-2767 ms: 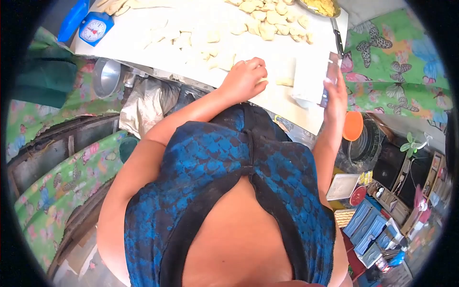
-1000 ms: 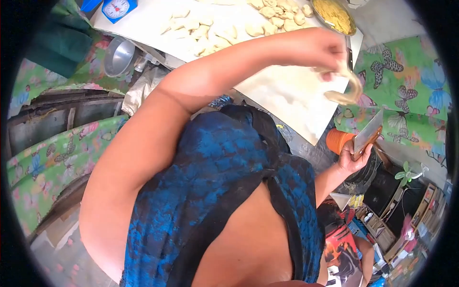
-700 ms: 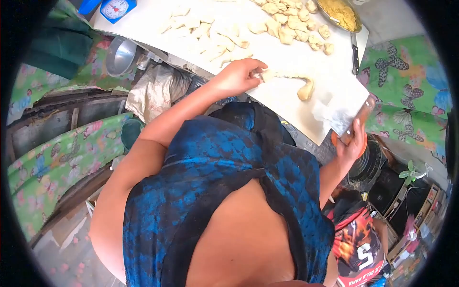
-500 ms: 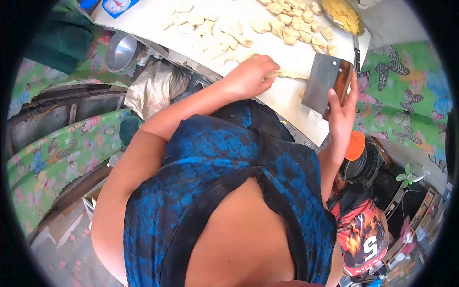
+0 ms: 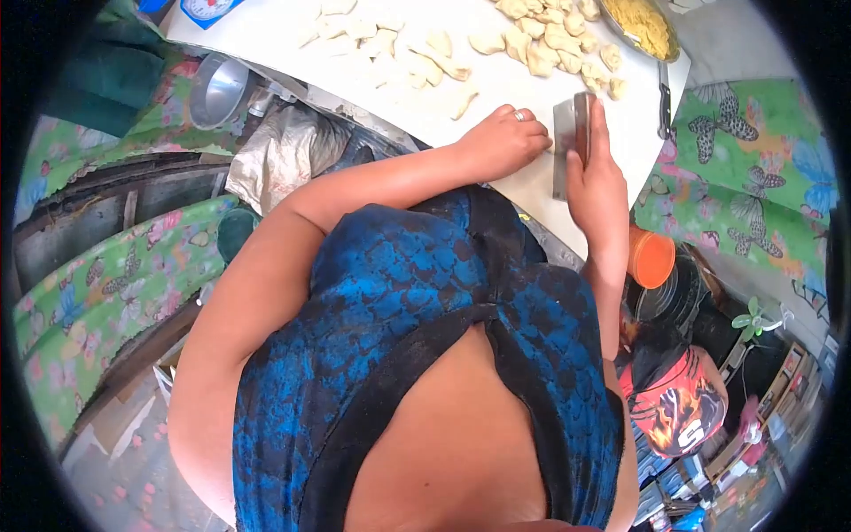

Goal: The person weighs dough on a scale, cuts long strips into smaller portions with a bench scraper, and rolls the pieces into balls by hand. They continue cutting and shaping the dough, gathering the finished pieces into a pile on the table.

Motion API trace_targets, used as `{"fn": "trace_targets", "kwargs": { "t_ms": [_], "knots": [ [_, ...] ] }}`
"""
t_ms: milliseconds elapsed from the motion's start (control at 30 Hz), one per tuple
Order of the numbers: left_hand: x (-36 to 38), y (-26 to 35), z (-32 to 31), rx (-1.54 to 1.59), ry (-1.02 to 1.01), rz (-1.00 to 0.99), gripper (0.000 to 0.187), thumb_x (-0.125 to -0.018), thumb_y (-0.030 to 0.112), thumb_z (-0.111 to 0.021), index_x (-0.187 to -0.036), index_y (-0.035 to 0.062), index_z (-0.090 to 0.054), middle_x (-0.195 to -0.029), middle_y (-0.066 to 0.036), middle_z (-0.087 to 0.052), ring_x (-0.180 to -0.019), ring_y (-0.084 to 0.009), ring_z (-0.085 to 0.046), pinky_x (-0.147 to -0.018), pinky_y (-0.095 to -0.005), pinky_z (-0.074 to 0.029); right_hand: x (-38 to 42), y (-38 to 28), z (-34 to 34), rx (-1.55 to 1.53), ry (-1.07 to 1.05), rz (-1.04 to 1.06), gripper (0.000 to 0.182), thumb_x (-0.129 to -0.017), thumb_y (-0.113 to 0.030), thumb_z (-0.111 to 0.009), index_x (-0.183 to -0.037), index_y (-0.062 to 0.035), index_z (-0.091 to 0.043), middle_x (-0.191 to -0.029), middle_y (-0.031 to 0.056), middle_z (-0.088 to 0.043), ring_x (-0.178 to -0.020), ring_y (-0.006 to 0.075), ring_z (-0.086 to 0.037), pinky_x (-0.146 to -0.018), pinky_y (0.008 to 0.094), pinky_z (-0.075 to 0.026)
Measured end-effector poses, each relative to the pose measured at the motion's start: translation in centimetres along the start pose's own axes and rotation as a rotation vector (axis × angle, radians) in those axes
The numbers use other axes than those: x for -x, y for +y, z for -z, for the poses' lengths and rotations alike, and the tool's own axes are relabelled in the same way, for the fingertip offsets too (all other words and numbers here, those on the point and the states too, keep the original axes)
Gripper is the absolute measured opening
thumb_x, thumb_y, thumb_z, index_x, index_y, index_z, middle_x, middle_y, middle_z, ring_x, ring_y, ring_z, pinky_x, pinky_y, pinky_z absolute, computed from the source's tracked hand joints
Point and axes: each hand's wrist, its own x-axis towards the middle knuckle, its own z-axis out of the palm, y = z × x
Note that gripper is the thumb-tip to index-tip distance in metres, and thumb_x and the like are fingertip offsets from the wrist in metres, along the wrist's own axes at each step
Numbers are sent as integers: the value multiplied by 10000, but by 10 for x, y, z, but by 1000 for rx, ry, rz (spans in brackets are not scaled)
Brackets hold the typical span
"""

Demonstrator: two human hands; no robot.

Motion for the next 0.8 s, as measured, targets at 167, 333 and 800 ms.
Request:
{"fn": "trace_targets", "kwargs": {
  "t_ms": [167,333,800],
  "knots": [
    [1,-2,5,63,-80,56,155,-724,117,-611,-870,90,-653,-889,-59,-614,-876,-244,-579,-759,-383,-442,-28,3,-6,1,31,43,654,-838,-89,-510,-1435,-132,-247,-1137,254,-582,-949,427,-598,-803,452,-488],
    [14,8,20,409,98,292,177,-817,120,-586,-961,37,-645,-832,-120,-596,-816,-291,-591,-725,-387,-470,-5,36,25,-904,36,-394,644,-843,-38,-532,-1428,-44,-261,-1376,171,-419,-1256,251,-433,-1037,378,-353],
    [-48,20,-7,39,44,-67,208,-766,226,-637,-923,90,-640,-1149,-71,-556,-1108,-270,-497,-926,-531,-322,49,106,11,-1207,436,-214,661,-870,-2,-514,-1448,-65,-197,-1442,142,-327,-1280,263,-399,-1029,380,-374]
  ]
}}
